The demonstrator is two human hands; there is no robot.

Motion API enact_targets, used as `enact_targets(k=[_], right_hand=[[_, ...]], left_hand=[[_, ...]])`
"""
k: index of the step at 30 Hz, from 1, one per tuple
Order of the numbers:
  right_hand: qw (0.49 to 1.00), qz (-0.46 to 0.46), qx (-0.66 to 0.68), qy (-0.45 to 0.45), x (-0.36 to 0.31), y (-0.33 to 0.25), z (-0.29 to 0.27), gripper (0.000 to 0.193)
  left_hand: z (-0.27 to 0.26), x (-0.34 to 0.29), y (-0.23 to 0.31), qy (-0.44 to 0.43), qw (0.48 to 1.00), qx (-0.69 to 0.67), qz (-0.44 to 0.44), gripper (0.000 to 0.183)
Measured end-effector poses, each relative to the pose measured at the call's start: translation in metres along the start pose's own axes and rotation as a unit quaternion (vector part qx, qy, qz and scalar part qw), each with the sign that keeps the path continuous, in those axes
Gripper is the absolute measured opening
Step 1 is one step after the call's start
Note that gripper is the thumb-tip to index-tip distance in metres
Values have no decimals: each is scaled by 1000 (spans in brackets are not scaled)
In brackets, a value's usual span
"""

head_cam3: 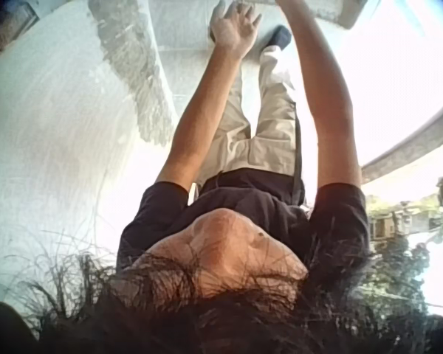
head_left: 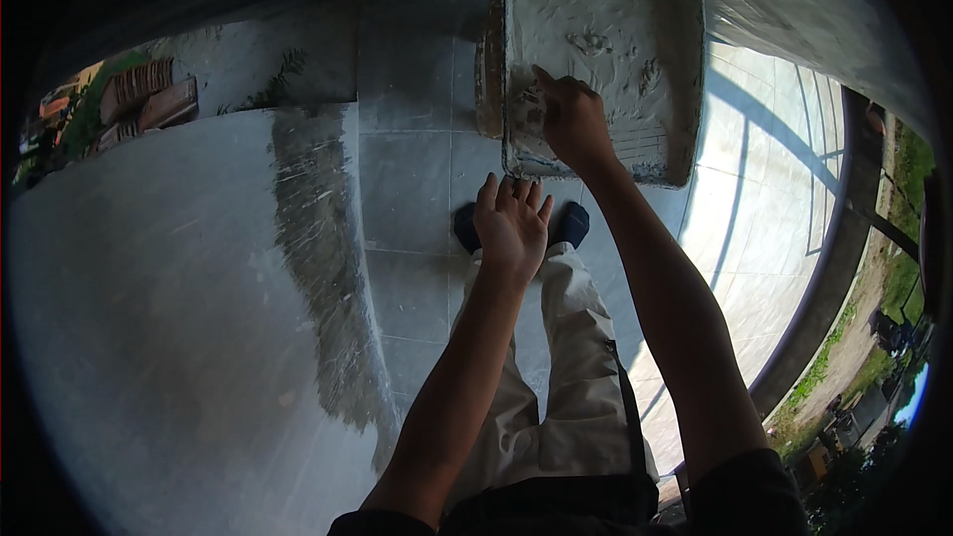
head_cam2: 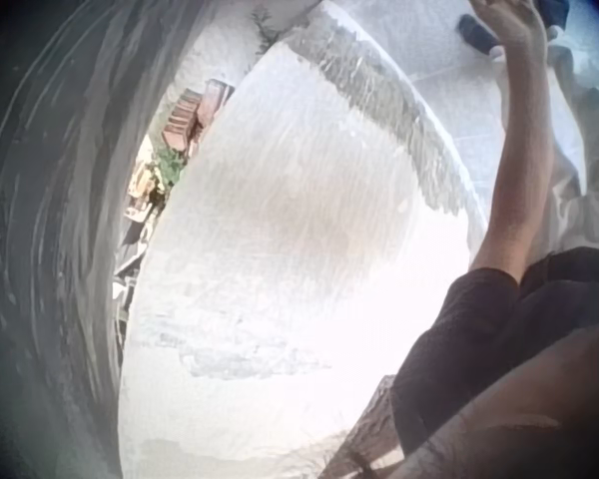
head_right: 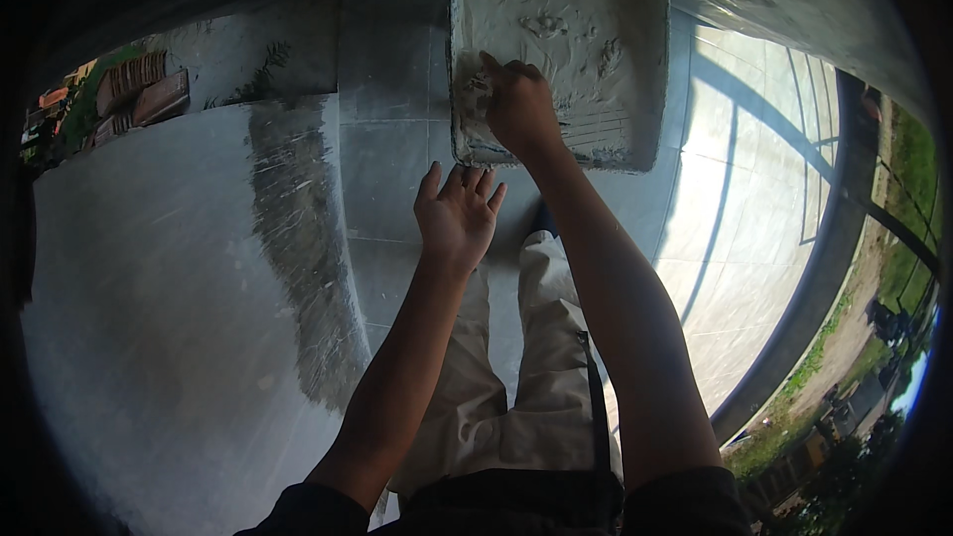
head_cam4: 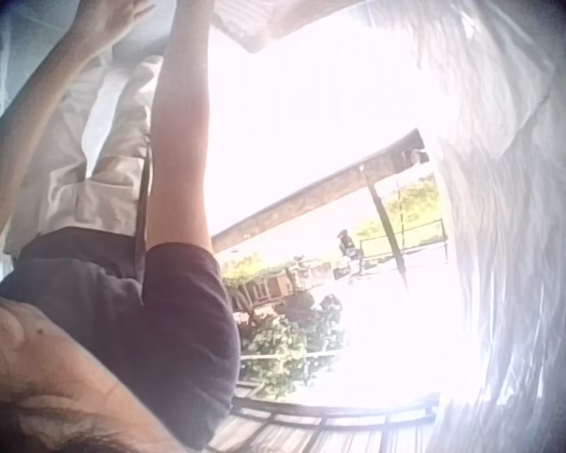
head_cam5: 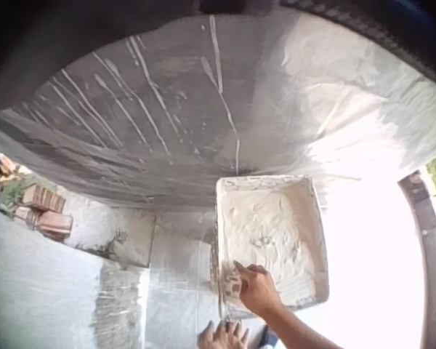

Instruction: The person applies plaster or putty from a bucket onto an exterior wall using a scraper to patch the surface.

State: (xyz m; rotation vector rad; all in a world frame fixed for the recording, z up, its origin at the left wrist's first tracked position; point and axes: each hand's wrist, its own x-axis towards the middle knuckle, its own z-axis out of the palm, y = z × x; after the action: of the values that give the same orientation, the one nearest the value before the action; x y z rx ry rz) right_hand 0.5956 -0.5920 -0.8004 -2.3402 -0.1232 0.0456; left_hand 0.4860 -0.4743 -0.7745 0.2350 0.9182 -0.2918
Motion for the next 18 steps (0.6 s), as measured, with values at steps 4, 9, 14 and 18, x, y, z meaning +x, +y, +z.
enact_targets(k=[4, 9, 14, 18], right_hand=[[1000, -23, 15, 2, -10, -1, -3, 47], [999, -37, 27, -1, -10, -2, -5, 37], [997, -27, 54, -46, -5, -8, -22, 25], [992, -85, 32, -87, -6, -17, -29, 23]], left_hand=[[1, -3, 0, -18, 1000, 10, -5, 46], [4, -4, 0, -11, 1000, 15, -3, 48], [12, -10, 1, -2, 1000, 21, 0, 52], [14, -12, 2, 5, 1000, 26, 1, 55]])
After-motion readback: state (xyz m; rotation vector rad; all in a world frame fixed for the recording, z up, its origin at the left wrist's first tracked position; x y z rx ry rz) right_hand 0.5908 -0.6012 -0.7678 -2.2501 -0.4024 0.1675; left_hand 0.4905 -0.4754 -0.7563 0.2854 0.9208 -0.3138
